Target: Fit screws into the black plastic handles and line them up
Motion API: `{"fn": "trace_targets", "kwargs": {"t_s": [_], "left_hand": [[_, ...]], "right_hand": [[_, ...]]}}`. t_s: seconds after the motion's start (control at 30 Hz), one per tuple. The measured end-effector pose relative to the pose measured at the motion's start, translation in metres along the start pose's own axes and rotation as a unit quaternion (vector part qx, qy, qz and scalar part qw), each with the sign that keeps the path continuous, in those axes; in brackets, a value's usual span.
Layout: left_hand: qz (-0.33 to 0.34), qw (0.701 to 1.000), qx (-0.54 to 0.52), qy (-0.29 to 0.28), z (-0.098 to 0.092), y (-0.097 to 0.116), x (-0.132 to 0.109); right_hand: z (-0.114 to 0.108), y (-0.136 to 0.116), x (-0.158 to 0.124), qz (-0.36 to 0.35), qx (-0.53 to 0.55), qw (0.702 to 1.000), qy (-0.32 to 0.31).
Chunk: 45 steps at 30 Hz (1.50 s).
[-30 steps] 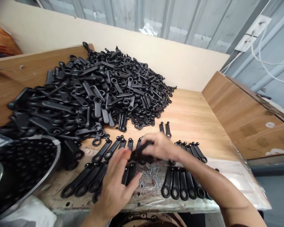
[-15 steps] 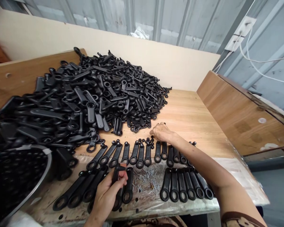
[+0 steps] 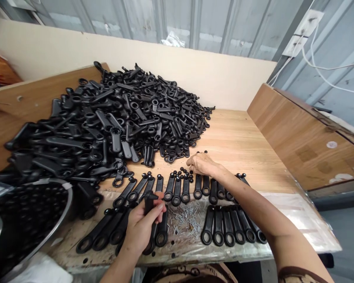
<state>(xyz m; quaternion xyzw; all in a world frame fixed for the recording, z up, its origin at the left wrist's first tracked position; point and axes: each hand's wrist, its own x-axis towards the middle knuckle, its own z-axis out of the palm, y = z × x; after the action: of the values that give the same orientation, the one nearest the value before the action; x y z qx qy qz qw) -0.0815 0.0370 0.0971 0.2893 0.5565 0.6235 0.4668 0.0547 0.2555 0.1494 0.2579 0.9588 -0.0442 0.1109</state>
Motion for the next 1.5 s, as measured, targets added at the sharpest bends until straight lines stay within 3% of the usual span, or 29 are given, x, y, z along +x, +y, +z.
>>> {"fn": "trace_targets", "kwargs": {"t_s": [0.13,0.27,0.6,0.73,0.83,0.9,1.0,1.1,1.3,1.5], "left_hand": [[0.045,0.998,-0.047,0.02,0.007,0.01,-0.002],[0.032,0.996,-0.069,0.038,0.006,0.014,-0.013],[0.008,0.994,-0.081,0.077,-0.02,0.007,-0.017],[-0.009,0.993,-0.095,0.067,-0.014,0.01,-0.015],[-0.012,0.995,-0.09,0.032,0.0,0.012,-0.015],[-0.005,0.997,-0.07,-0.004,0.013,0.013,-0.016],[0.012,0.998,-0.028,-0.051,0.035,0.013,-0.018],[0.027,0.996,0.009,-0.085,0.056,0.012,-0.021],[0.072,0.983,0.12,-0.114,0.085,0.012,-0.03],[0.184,0.937,0.273,-0.116,0.109,0.017,-0.039]], "right_hand": [[0.002,-0.005,-0.004,0.026,0.009,1.0,0.016],[0.007,-0.011,0.01,0.038,0.023,0.999,0.013],[0.02,-0.017,0.049,0.03,0.091,0.995,-0.016],[0.009,-0.024,0.035,0.05,0.123,0.99,0.036],[-0.001,-0.038,0.003,0.031,0.167,0.982,0.081],[-0.005,-0.05,-0.025,-0.007,0.242,0.961,0.133],[-0.006,-0.066,-0.068,-0.06,0.406,0.883,0.228],[-0.002,-0.078,-0.105,-0.053,0.509,0.819,0.26],[0.015,-0.082,-0.147,-0.004,0.55,0.774,0.315],[0.037,-0.078,-0.17,0.019,0.577,0.717,0.391]]}}
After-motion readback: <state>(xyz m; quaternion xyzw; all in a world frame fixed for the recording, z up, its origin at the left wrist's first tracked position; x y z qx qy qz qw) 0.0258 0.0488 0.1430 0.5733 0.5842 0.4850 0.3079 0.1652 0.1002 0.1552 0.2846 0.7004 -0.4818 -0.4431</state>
